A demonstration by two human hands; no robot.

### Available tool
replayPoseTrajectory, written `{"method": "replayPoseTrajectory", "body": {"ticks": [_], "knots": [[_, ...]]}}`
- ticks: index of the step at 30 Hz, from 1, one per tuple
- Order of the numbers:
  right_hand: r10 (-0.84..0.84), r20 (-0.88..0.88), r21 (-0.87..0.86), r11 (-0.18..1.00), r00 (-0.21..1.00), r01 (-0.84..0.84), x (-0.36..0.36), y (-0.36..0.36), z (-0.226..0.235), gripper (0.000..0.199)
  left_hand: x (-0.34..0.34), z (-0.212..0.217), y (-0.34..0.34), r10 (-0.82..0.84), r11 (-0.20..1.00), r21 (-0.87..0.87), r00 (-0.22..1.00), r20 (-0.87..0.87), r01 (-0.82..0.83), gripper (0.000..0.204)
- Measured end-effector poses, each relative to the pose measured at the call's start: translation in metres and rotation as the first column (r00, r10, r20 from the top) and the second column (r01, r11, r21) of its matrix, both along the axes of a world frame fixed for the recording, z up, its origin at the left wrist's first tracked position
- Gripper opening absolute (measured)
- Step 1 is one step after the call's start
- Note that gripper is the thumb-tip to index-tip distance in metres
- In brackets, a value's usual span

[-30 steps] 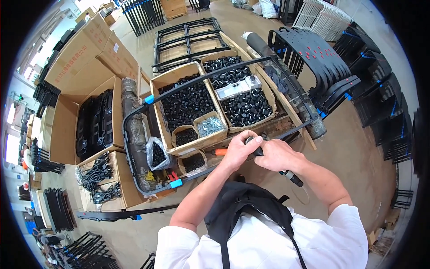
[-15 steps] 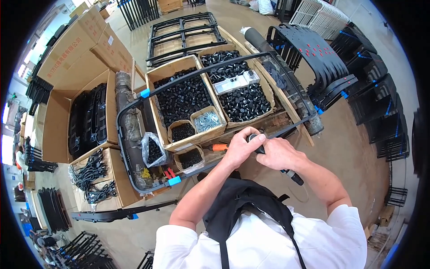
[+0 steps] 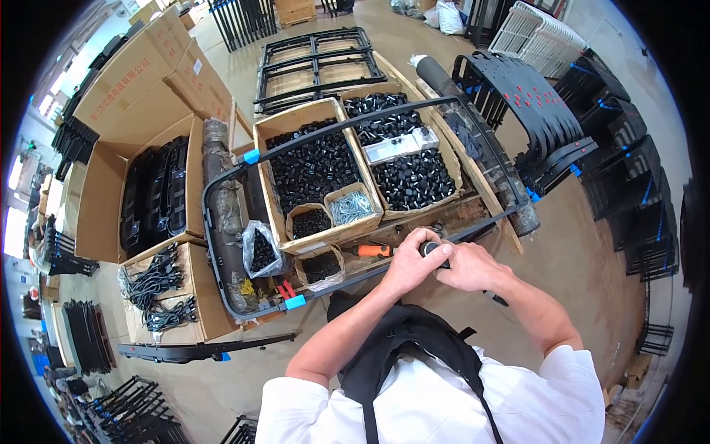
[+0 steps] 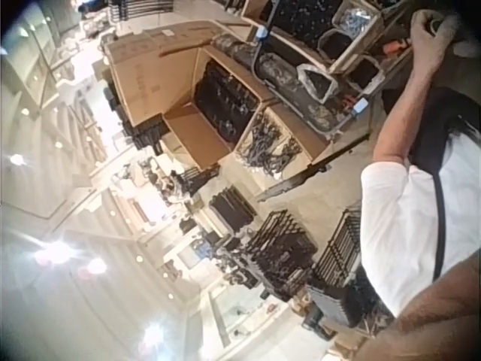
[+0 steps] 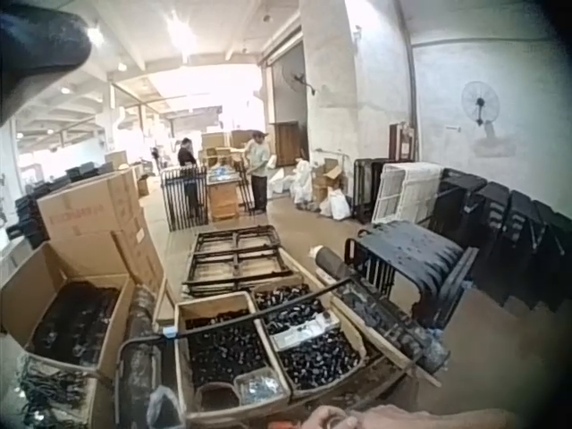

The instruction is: Assembling components of a metal frame for outdoor equipment, including wiring and securing parts with an electric screwdriver.

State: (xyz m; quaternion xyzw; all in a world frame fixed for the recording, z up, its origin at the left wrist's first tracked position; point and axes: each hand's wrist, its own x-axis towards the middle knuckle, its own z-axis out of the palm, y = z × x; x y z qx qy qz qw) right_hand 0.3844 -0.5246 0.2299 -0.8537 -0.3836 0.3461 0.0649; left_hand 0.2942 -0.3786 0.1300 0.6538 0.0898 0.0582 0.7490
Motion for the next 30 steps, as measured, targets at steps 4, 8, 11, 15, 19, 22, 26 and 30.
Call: {"method": "replayPoseTrajectory", "body": {"ticks": [4, 8, 11, 15, 19, 22, 26, 30], "knots": [[-0.053, -0.018, -0.036, 0.998, 0.998, 0.052, -0.002, -0.001, -0.004, 0.059, 0.002, 0.000, -0.003, 0.023, 0.999, 0.036, 1.000, -0.003, -0.023, 0.038], [-0.100, -0.036, 0.031, 0.994, 0.994, 0.101, -0.007, -0.001, -0.004, 0.054, -0.001, -0.009, -0.003, 0.010, 0.998, 0.059, 1.000, 0.012, -0.011, 0.032], [-0.080, -0.041, 0.005, 0.997, 0.996, 0.081, -0.005, 0.000, -0.005, 0.066, -0.001, -0.012, -0.003, 0.023, 0.998, 0.057, 1.000, 0.015, -0.024, 0.031], [-0.040, -0.074, -0.023, 0.999, 0.996, 0.039, 0.005, 0.002, -0.015, 0.045, 0.002, -0.012, -0.004, 0.055, 0.997, 0.062, 0.998, 0.005, -0.055, 0.031], [-0.051, -0.184, 0.041, 0.997, 0.982, 0.060, 0.006, 0.003, -0.028, 0.044, 0.000, -0.011, 0.000, 0.045, 0.997, 0.059, 0.999, 0.019, -0.046, 0.037], [-0.017, -0.162, 0.049, 0.998, 0.987, 0.025, 0.011, 0.000, -0.031, 0.042, 0.001, -0.008, -0.003, 0.055, 0.997, 0.047, 0.999, -0.001, -0.054, 0.038], [0.007, -0.124, 0.034, 0.999, 0.992, -0.003, 0.015, -0.003, -0.034, 0.042, 0.003, -0.004, -0.005, 0.050, 0.995, 0.085, 0.999, 0.020, -0.052, 0.037], [0.048, -0.121, 0.000, 0.999, 0.991, -0.048, 0.018, -0.003, -0.039, 0.043, 0.000, -0.008, -0.008, 0.084, 0.994, 0.069, 0.996, 0.018, -0.085, 0.037]]}}
